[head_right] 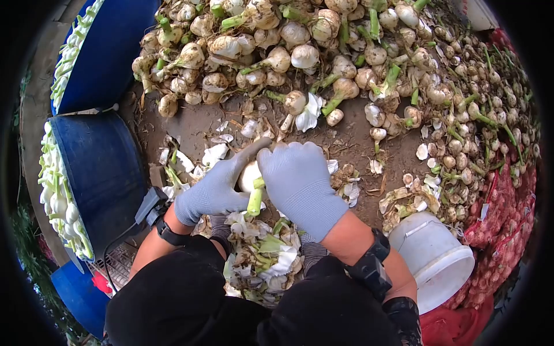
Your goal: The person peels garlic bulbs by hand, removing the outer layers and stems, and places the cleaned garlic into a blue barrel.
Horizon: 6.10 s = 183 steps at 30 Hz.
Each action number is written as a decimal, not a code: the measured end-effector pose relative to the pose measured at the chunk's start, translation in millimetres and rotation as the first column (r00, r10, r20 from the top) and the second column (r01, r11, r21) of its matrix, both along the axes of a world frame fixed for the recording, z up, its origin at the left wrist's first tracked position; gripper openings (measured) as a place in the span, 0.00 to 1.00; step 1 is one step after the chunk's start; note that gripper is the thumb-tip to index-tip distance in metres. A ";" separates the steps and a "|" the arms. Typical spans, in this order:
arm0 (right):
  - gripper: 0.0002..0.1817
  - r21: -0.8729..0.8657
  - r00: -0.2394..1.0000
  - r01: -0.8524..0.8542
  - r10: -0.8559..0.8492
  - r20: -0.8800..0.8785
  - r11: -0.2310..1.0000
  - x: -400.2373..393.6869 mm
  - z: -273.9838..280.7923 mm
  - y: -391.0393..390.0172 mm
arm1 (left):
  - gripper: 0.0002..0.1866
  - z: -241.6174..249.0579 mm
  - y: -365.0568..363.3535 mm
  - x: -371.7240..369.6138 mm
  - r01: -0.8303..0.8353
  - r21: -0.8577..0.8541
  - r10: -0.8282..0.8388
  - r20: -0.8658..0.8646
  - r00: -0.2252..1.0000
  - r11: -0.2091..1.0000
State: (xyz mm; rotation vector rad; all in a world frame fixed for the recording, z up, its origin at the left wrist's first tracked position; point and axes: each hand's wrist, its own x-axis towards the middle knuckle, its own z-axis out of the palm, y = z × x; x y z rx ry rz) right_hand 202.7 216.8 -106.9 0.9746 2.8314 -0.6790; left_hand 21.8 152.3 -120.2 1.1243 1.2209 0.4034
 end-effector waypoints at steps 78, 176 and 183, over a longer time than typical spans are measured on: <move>0.51 -0.903 0.542 -0.407 -0.759 -0.360 0.138 6.3 -0.2 -1.3 | 0.16 44.4 24.0 40.3 -0.411 0.012 0.374 0.392 0.841 0.912; 0.14 -0.711 0.991 0.137 -0.093 0.101 0.690 31.8 -32.5 -34.1 | 0.20 -36.0 -15.2 -15.6 -0.651 0.081 0.578 0.388 0.718 0.755; 0.26 -0.428 0.995 0.014 0.030 0.095 0.904 10.4 -5.5 -39.2 | 0.23 -61.4 -21.4 -26.4 -0.493 -0.769 0.816 0.548 -0.184 0.406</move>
